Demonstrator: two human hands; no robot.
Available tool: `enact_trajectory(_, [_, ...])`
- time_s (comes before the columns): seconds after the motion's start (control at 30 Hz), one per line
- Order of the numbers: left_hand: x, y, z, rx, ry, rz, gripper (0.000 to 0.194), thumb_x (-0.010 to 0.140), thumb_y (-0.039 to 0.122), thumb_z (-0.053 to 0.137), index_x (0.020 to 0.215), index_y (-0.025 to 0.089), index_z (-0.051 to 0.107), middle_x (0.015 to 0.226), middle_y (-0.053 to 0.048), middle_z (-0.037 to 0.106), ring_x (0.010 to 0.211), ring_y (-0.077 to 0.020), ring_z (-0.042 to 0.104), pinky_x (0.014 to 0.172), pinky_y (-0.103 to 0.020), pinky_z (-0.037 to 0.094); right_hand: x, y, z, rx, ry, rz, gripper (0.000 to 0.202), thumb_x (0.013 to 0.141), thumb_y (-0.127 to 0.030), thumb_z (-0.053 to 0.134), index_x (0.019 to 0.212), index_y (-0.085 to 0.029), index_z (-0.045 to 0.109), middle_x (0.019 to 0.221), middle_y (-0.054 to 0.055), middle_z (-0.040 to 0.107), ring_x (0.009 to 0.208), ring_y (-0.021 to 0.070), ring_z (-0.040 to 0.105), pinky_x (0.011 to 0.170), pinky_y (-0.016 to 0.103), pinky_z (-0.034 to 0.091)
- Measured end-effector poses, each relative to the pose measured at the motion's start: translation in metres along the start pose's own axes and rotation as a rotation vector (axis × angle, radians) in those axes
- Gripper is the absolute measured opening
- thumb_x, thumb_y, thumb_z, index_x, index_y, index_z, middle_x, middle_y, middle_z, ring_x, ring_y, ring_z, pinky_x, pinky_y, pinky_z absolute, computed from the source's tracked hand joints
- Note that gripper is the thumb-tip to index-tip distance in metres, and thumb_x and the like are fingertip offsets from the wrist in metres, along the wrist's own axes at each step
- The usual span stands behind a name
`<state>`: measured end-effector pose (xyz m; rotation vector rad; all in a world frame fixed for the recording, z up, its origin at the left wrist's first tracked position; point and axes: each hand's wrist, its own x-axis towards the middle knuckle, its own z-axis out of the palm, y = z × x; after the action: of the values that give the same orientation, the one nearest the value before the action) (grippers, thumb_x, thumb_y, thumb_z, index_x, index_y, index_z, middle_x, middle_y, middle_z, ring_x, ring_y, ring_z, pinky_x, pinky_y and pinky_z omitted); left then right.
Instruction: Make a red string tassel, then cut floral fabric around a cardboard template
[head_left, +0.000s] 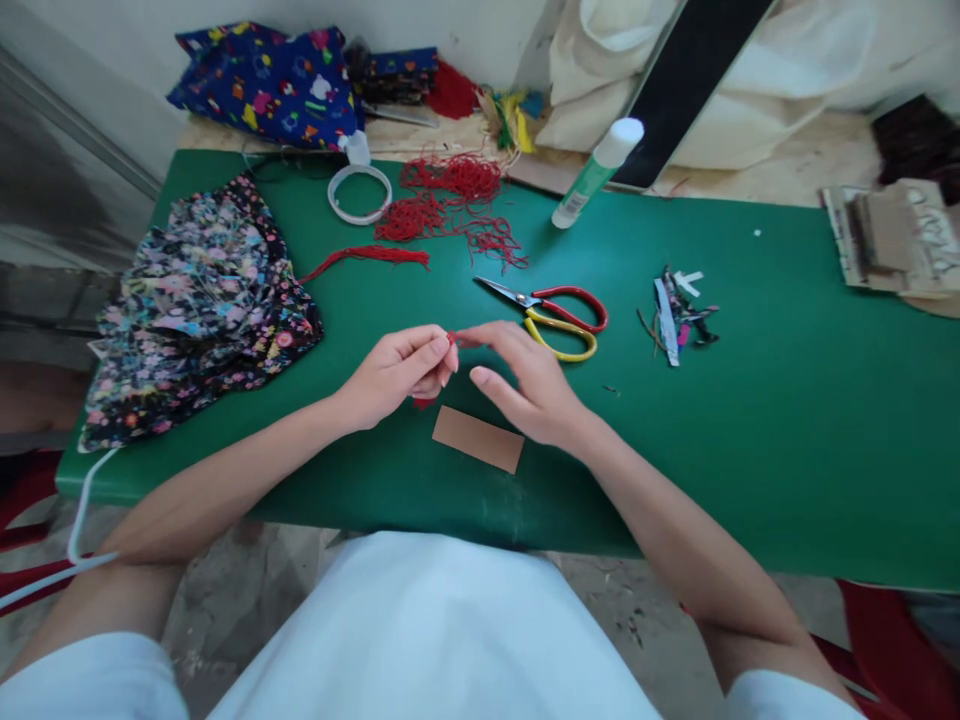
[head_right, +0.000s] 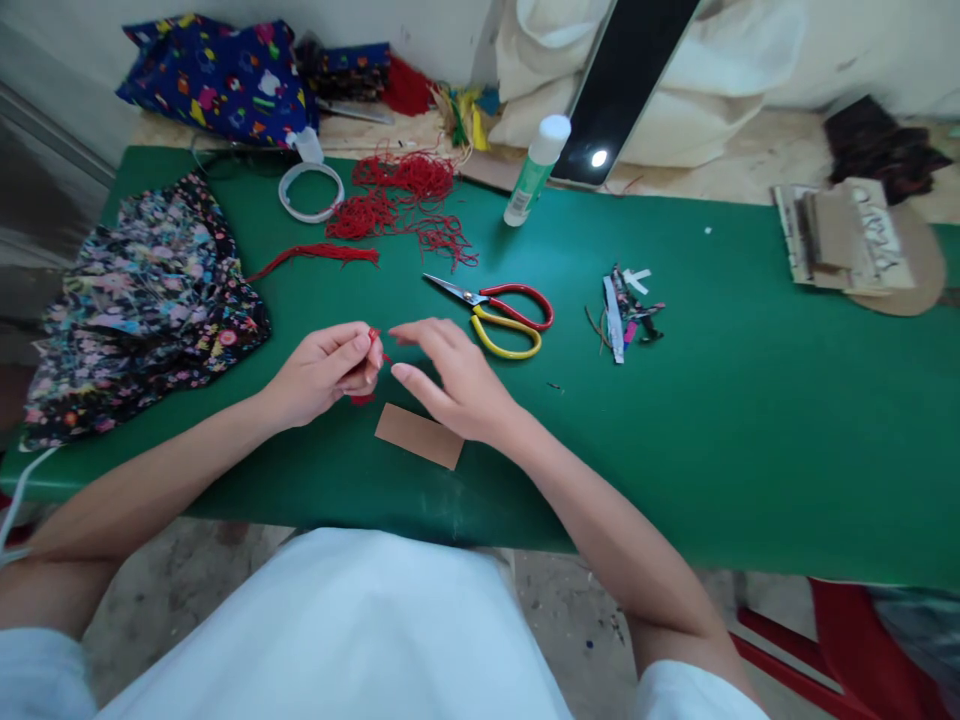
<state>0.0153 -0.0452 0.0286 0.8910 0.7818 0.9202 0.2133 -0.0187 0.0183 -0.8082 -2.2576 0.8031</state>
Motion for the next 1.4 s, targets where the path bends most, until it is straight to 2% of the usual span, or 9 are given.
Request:
enact_trajectory(0.13, [-0.004,-0.006,0.006,-0.114,-0.016,-0.079,0.037,0.086,0.046,0.070,0.073,0.013,0.059,0.056,0.005,0.050,0.042,0.0000,0.031,0.046,-0.016,0.029,0.000,-0.008,0.016,0.020,0.011,-0.058,0.032,0.104,-0.041,0.034,0.087,-0.020,0.052,0.085,0.006,0.060,0.079,0.0183,0.052,0.076,0.034,0.045])
enact_trajectory(0.4, [-0.005,-0.008,0.010,-0.361,0.046,-0.194,0.029,0.092,0.032,0.064,0.072,0.013,0.056,0.057,0.003,0.053,0.042,-0.0001,0.029,0.046,-0.014,0.030,0.000,-0.006,0.028,0.155,0.131,-0.151,0.018,0.102,-0.019,0.041,0.085,-0.022,0.047,0.077,0.000,0.055,0.072,0.0139,0.048,0.071,0.028,0.041])
enact_trajectory(0.63, [-0.003,-0.001,0.003,-0.293,-0.034,-0.199,0.026,0.082,0.037,0.066,0.093,0.016,0.057,0.062,0.003,0.056,0.045,-0.0034,0.032,0.049,-0.019,0.032,0.001,-0.003,0.024,0.171,0.143,-0.133,0.022,0.100,-0.021,0.041,0.078,-0.023,0.042,0.069,-0.001,0.045,0.066,0.0147,0.043,0.065,0.029,0.038])
enact_trajectory(0.77, [0.002,0.013,-0.013,0.104,-0.002,-0.147,0.031,0.081,0.037,0.061,0.102,0.016,0.052,0.066,0.004,0.056,0.046,-0.0047,0.030,0.049,-0.021,0.029,0.002,-0.002,0.012,0.231,0.146,0.041,0.028,0.101,-0.033,0.041,0.075,-0.022,0.043,0.069,-0.001,0.046,0.063,0.0133,0.043,0.063,0.029,0.037])
enact_trajectory(0.97, [0.009,0.026,-0.050,1.255,0.208,0.155,0.026,0.085,0.019,0.047,0.111,0.017,0.050,0.082,-0.003,0.060,0.074,-0.0169,0.056,0.070,-0.031,0.042,0.002,0.007,0.006,0.476,0.156,0.246,0.040,0.098,-0.051,0.045,0.072,-0.022,0.046,0.065,-0.002,0.046,0.059,0.0115,0.041,0.059,0.028,0.034])
enact_trajectory(1.07, [0.013,0.021,-0.061,1.690,0.128,0.261,0.032,0.088,0.015,0.043,0.118,0.011,0.052,0.096,-0.013,0.063,0.094,-0.0263,0.058,0.083,-0.040,0.044,0.003,0.011,0.009,0.577,0.163,0.269,0.041,0.097,-0.052,0.048,0.071,-0.021,0.045,0.065,-0.003,0.046,0.060,0.0110,0.043,0.060,0.027,0.036])
enact_trajectory(1.17, [0.017,0.014,-0.065,1.803,-0.010,0.301,0.031,0.091,0.014,0.040,0.118,0.010,0.054,0.108,-0.016,0.062,0.099,-0.0285,0.056,0.085,-0.042,0.044,0.003,0.012,0.009,0.565,0.152,0.280,0.042,0.097,-0.054,0.047,0.070,-0.021,0.044,0.065,-0.003,0.047,0.060,0.0106,0.045,0.060,0.027,0.038])
enact_trajectory(1.3, [0.017,0.016,-0.066,1.833,-0.008,0.345,0.030,0.093,0.019,0.041,0.119,0.011,0.055,0.119,-0.018,0.059,0.105,-0.0310,0.054,0.086,-0.044,0.044,0.005,0.017,-0.005,0.432,0.137,0.275,0.039,0.097,-0.049,0.046,0.071,-0.021,0.046,0.064,-0.003,0.047,0.058,0.0113,0.044,0.059,0.027,0.036])
enact_trajectory(1.4, [0.013,0.025,-0.066,1.876,-0.004,0.350,0.032,0.091,0.024,0.047,0.120,0.012,0.056,0.120,-0.018,0.059,0.106,-0.0323,0.054,0.087,-0.046,0.044,0.006,0.029,-0.029,-0.097,0.126,0.264,0.031,0.097,-0.039,0.041,0.071,-0.022,0.044,0.064,0.000,0.048,0.060,0.0141,0.043,0.061,0.029,0.033])
